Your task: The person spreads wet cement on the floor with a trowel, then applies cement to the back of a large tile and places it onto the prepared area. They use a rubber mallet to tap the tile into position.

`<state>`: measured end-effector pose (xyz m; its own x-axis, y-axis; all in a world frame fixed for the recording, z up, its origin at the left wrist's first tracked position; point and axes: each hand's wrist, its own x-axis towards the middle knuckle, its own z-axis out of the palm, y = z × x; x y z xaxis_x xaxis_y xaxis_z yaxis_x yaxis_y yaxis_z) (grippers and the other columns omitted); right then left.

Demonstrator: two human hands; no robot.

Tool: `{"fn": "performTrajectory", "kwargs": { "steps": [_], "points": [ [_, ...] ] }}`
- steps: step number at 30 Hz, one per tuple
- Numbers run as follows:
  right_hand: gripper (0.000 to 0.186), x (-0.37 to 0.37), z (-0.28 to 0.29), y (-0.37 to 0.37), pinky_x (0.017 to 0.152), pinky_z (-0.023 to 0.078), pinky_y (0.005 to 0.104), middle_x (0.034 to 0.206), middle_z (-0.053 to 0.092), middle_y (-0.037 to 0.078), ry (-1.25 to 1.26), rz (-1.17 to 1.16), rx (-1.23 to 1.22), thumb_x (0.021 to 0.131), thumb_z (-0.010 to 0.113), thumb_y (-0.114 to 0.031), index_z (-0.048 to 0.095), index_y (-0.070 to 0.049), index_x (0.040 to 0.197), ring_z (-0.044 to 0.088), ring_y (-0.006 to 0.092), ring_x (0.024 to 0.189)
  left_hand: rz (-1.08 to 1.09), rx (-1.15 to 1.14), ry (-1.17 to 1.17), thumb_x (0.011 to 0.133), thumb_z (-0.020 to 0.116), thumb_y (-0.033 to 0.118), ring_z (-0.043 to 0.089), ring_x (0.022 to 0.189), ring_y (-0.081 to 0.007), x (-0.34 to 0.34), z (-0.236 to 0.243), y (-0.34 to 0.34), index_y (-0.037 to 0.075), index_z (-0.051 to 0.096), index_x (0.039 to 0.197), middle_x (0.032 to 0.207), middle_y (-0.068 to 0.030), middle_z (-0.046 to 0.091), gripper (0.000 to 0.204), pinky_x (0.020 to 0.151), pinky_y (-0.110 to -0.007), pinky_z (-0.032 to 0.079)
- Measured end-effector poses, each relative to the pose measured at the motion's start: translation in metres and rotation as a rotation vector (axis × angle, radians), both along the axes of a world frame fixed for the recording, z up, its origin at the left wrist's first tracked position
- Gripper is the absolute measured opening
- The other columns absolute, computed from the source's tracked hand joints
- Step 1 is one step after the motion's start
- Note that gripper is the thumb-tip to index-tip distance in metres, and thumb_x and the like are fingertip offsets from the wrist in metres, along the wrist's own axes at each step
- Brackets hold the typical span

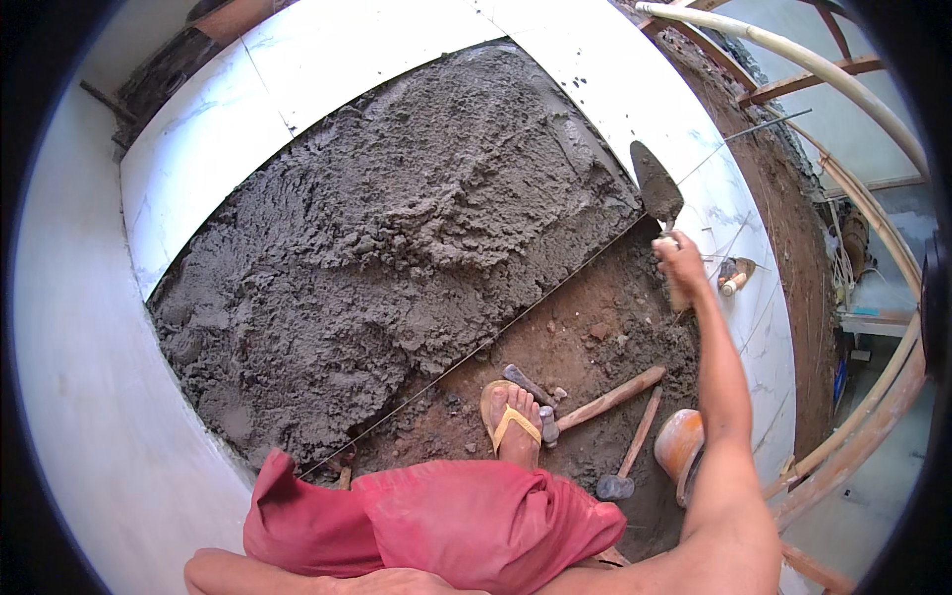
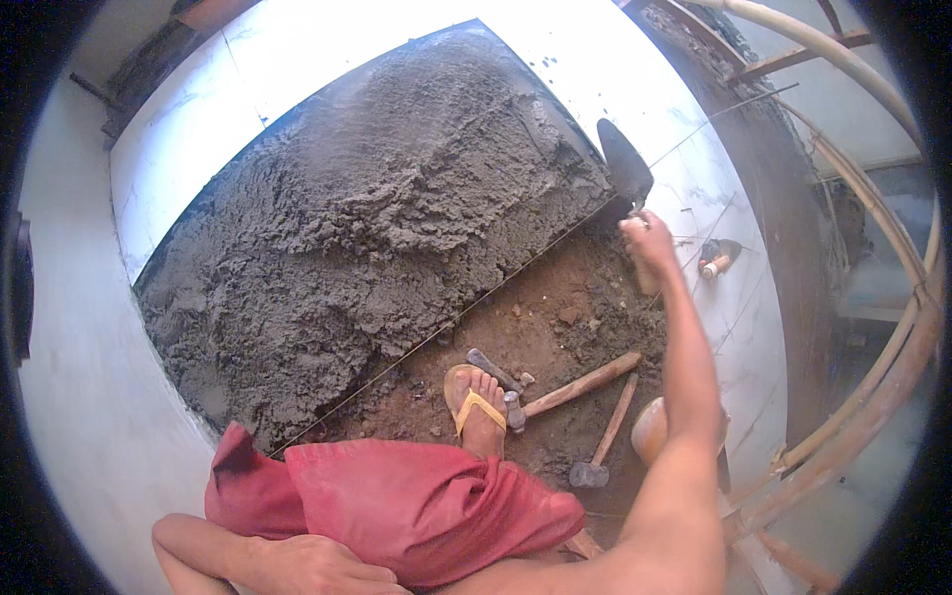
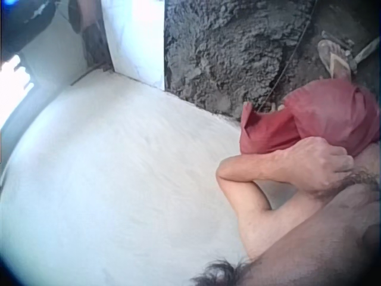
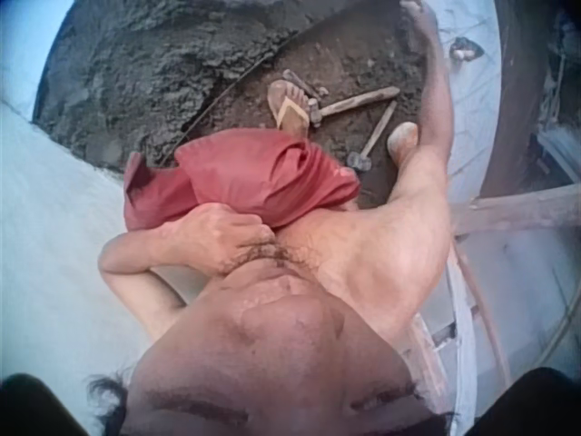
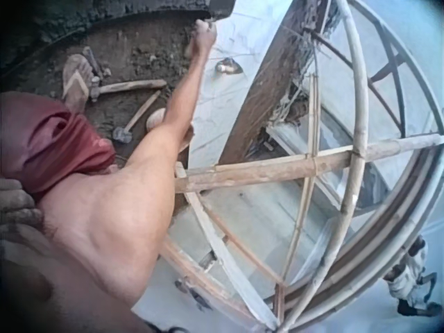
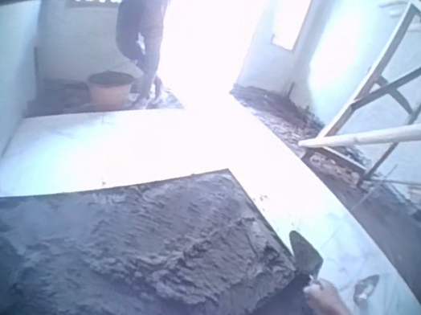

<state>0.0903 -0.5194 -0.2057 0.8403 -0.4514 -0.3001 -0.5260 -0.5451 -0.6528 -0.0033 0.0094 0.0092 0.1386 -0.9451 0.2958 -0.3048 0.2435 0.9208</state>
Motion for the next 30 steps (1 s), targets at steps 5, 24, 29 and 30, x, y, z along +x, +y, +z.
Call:
{"fn": "performTrajectory", "kwargs": {
  "steps": [5, 24, 29, 30],
  "points": [
    [0.035, -0.033, -0.048, 0.143, 0.07, 0.051, 0.0492, 0.083, 0.065, 0.022, 0.106, 0.122, -0.467, 0.083, 0.064, -0.035, 0.052, -0.005, 0.098, 0.064, 0.0406, 0.079, 0.038, 0.018, -0.022, 0.075, 0.058, 0.018, 0.057, 0.068, -0.0164, -0.007, 0.002, -0.005, 0.003, 0.064, 0.096, 0.085, -0.0046, 0.055, 0.026, 0.045, -0.028, 0.045],
    [0.036, -0.073, -0.037, 0.27, 0.065, 0.053, 0.0506, 0.087, 0.061, 0.022, 0.043, 0.708, -0.276, 0.091, 0.051, -0.034, 0.051, -0.002, 0.11, 0.065, 0.0398, 0.073, 0.046, -0.002, -0.075, 0.074, 0.056, 0.02, 0.053, 0.069, -0.0149, -0.005, 0.001, -0.005, 0.007, 0.064, 0.098, 0.082, -0.0011, 0.054, 0.028, 0.045, -0.026, 0.043],
    [0.026, -0.051, -0.058, 0.168, 0.066, 0.052, 0.0478, 0.094, 0.062, 0.02, -0.067, 0.459, -0.613, 0.093, 0.053, -0.03, 0.056, -0.005, 0.097, 0.063, 0.0391, 0.079, 0.063, -0.034, -0.048, 0.074, 0.056, 0.02, 0.052, 0.068, -0.0149, -0.012, 0.0, -0.003, 0.007, 0.063, 0.096, 0.079, -0.0004, 0.051, 0.027, 0.046, -0.026, 0.042],
    [0.027, -0.028, -0.031, 0.173, 0.067, 0.051, 0.0502, 0.092, 0.062, 0.023, 0.041, 0.193, -0.515, 0.093, 0.051, -0.028, 0.052, -0.003, 0.102, 0.062, 0.043, 0.079, 0.083, -0.02, -0.059, 0.074, 0.056, 0.02, 0.052, 0.068, -0.0149, -0.014, 0.0, 0.001, 0.008, 0.063, 0.095, 0.079, -0.0004, 0.051, 0.026, 0.045, -0.026, 0.042]
  ]
}}
